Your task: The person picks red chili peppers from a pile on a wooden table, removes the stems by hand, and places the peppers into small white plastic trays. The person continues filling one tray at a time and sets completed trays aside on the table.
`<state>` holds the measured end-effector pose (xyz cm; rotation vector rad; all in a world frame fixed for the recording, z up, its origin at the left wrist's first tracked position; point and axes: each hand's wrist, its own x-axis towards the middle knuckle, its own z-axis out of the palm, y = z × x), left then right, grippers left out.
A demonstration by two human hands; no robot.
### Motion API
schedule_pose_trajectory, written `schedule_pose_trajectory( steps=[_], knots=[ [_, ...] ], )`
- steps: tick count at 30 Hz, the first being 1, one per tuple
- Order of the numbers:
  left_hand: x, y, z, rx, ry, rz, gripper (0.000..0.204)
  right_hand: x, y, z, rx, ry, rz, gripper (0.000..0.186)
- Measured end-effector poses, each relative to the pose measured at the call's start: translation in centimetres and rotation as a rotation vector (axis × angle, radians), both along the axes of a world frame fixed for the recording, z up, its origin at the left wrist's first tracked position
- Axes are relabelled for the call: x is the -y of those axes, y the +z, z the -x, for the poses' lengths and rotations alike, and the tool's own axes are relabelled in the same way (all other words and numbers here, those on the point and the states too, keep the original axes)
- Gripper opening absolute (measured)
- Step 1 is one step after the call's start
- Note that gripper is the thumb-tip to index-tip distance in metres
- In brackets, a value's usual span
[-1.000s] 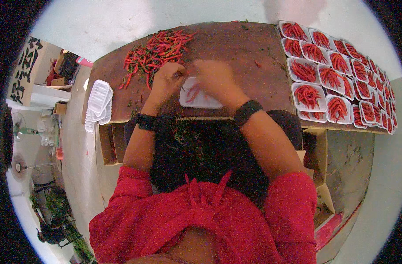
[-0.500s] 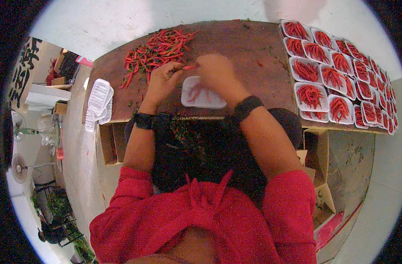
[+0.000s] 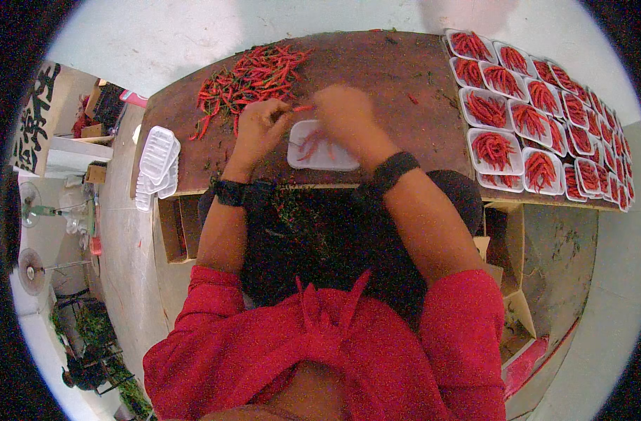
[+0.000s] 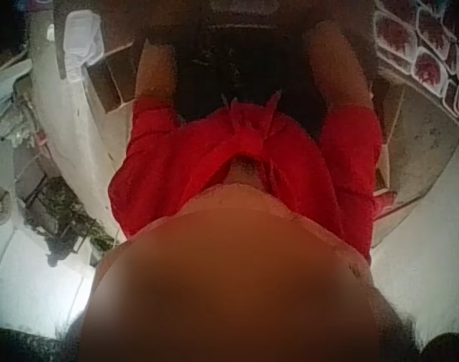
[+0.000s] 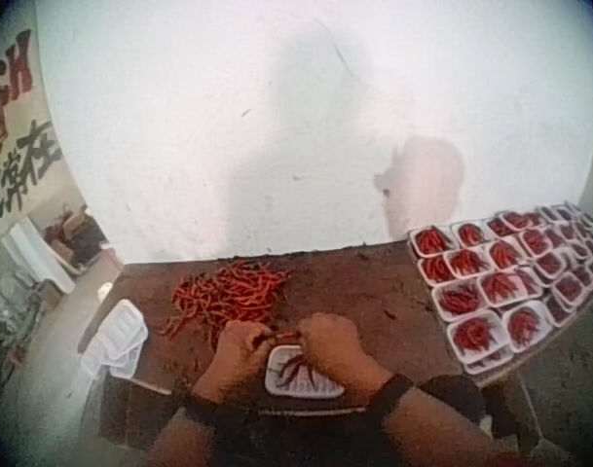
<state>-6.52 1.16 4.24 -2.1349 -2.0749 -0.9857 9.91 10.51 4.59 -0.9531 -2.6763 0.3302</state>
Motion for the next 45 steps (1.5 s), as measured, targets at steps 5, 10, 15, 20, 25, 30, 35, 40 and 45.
schedule_pose_trajectory(
  steps=[5, 10, 15, 20, 25, 30, 35, 40, 45],
  knots=[
    [0.0, -0.1, 0.0, -0.141, 0.069, -0.055, 0.011, 0.9, 0.1, 0.3, -0.044, 0.051, -0.020, 0.016],
    [-0.2, -0.5, 1.4, -0.135, 0.358, -0.025, 0.018, 0.8, 0.4, 0.3, -0.125, 0.013, 0.164, 0.021],
    [-0.1, -0.8, 1.9, 0.142, 0.219, -0.170, 0.028, -0.3, -0.2, -0.2, -0.241, 0.010, 0.321, 0.025],
    [-0.2, -0.8, -0.4, 0.764, 0.029, 0.127, 0.028, -1.0, -1.1, 0.2, -0.221, 0.096, 0.528, 0.026],
    [-0.1, -0.4, -1.6, 0.837, -0.013, 0.167, 0.024, -0.7, -1.2, 0.1, -0.193, 0.143, 0.644, 0.028],
    [-0.4, -0.7, -1.5, 0.760, -0.031, 0.187, 0.023, -0.3, -0.7, -0.2, -0.118, 0.156, 0.543, 0.025],
    [-0.3, -1.0, -1.7, 0.281, 0.126, 0.302, 0.023, -0.6, 0.1, -1.3, -0.024, -0.008, 0.278, 0.022],
    [-0.1, -1.2, -2.5, 0.052, 0.136, 0.448, 0.028, -0.7, 0.5, -2.2, 0.068, -0.023, 0.195, 0.020],
    [-0.1, -1.4, -2.3, 0.005, 0.159, 0.317, 0.030, -0.4, -0.3, -1.9, 0.165, 0.041, 0.139, 0.022]
  ],
)
